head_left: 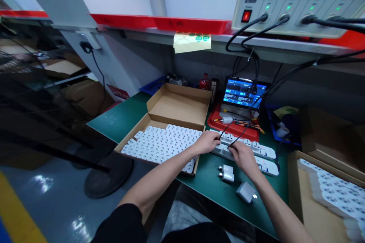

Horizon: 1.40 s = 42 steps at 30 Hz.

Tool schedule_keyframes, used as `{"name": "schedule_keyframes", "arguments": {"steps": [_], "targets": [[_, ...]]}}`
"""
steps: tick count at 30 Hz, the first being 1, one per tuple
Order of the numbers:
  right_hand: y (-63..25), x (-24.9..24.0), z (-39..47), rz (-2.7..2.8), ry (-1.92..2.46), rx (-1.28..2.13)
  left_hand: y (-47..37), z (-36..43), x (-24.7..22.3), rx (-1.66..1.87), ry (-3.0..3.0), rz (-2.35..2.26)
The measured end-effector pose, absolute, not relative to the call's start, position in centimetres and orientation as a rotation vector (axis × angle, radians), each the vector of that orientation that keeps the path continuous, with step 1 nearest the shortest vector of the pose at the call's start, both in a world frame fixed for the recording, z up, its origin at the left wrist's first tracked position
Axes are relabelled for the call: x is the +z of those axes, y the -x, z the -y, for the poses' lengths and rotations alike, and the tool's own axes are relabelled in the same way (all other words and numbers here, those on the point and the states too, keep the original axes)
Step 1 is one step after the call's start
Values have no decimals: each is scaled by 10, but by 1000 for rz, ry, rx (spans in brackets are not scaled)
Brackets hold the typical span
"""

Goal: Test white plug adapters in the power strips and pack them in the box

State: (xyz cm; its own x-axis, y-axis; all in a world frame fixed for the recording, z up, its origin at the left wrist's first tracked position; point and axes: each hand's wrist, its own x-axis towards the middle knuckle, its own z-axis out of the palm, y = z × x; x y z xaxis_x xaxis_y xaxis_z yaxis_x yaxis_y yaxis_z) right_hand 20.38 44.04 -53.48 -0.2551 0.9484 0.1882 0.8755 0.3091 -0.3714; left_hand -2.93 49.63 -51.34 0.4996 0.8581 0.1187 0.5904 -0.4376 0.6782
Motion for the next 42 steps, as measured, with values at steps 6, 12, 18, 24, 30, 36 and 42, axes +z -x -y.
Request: {"name": "schedule_keyframes", "arguments": {"steps": [6, 12, 18, 24, 30, 36, 42], "targets": [[-206, -536, -438, 2203, 1638, 260, 27, -495, -512, 586, -2214, -1196], [-206, -536, -437, 2219, 1667, 265, 25, -489, -513, 547, -2313, -1197], [-219, -515, -429, 2295, 1694, 214, 19, -479, -516, 515, -2402, -1251], [-291, -499, -402, 2395, 1844, 50, 19, -467, -509, 683, -2450, -1353], [-320, -521, -389, 2390, 2027, 101, -40, -428, -502, 812, -2901, -989], [-326, -499, -387, 2095, 1834, 60, -102, -436, -513, 280, -2911, -879], [-323, -450, -366, 1656, 1685, 383, -97, -444, -507, 338, -2719, -844]]}}
